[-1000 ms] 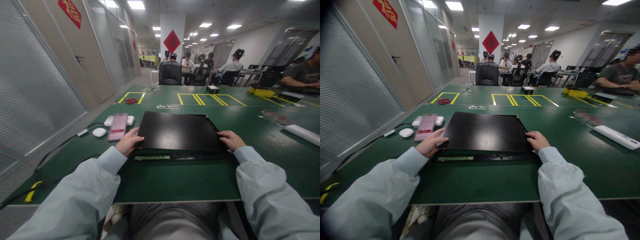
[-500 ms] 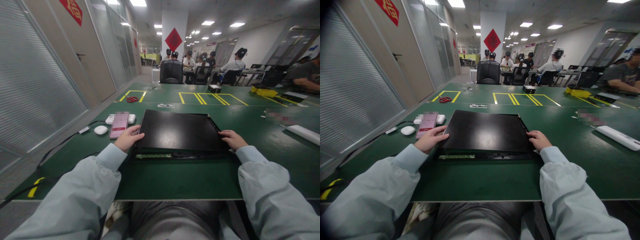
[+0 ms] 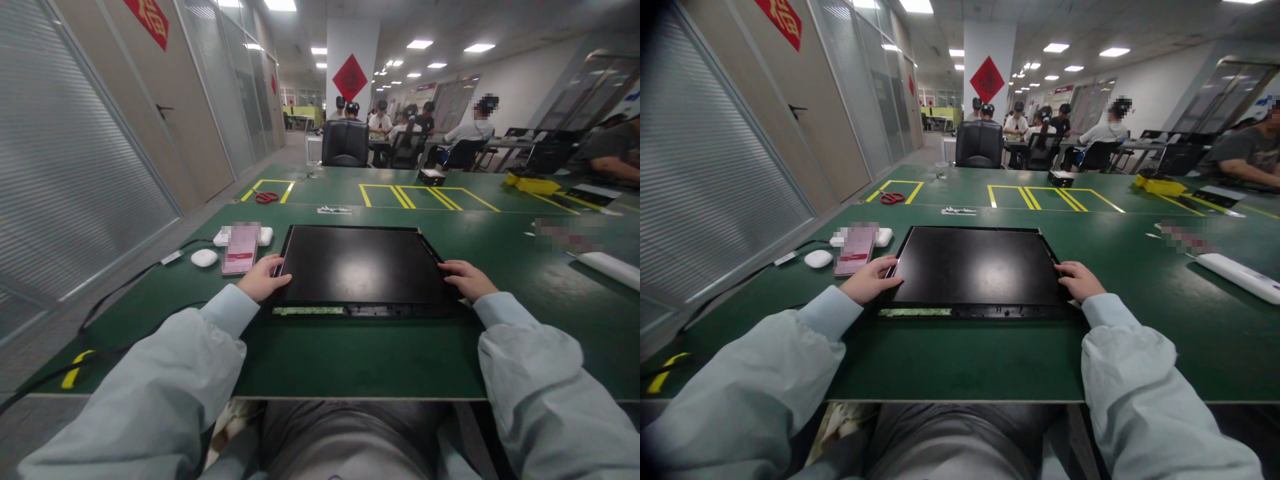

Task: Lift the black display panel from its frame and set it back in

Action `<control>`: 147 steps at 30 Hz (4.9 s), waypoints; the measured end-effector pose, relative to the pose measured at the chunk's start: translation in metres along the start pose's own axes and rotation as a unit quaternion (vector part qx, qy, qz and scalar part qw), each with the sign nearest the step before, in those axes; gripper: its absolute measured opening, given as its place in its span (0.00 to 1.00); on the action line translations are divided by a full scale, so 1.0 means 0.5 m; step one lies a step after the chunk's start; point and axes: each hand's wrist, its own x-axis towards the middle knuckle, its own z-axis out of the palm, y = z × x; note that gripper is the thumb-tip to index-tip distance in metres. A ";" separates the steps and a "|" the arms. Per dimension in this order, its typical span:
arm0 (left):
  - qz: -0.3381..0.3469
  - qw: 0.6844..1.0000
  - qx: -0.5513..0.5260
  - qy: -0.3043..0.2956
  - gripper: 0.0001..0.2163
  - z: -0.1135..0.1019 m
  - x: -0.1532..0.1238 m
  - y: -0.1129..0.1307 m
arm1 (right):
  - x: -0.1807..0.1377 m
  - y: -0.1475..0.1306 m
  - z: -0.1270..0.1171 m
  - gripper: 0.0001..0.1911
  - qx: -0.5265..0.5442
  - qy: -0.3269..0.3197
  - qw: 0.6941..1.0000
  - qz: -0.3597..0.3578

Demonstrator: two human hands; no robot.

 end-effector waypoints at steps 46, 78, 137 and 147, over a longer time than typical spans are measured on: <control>0.104 0.933 0.344 -0.018 0.25 -0.005 -0.015 0.024 | 0.004 0.015 0.001 0.16 0.039 -0.011 0.999 0.028; 0.065 0.975 0.212 0.018 0.32 -0.007 -0.020 0.017 | 0.007 0.023 0.012 0.15 0.042 0.011 0.999 0.011; -0.129 0.935 -0.322 0.070 0.11 0.028 -0.037 0.075 | 0.012 0.046 0.016 0.14 0.003 0.025 1.000 -0.004; -0.044 0.953 -0.289 0.074 0.30 0.026 -0.048 0.070 | 0.009 0.038 0.014 0.14 0.002 0.024 1.000 0.002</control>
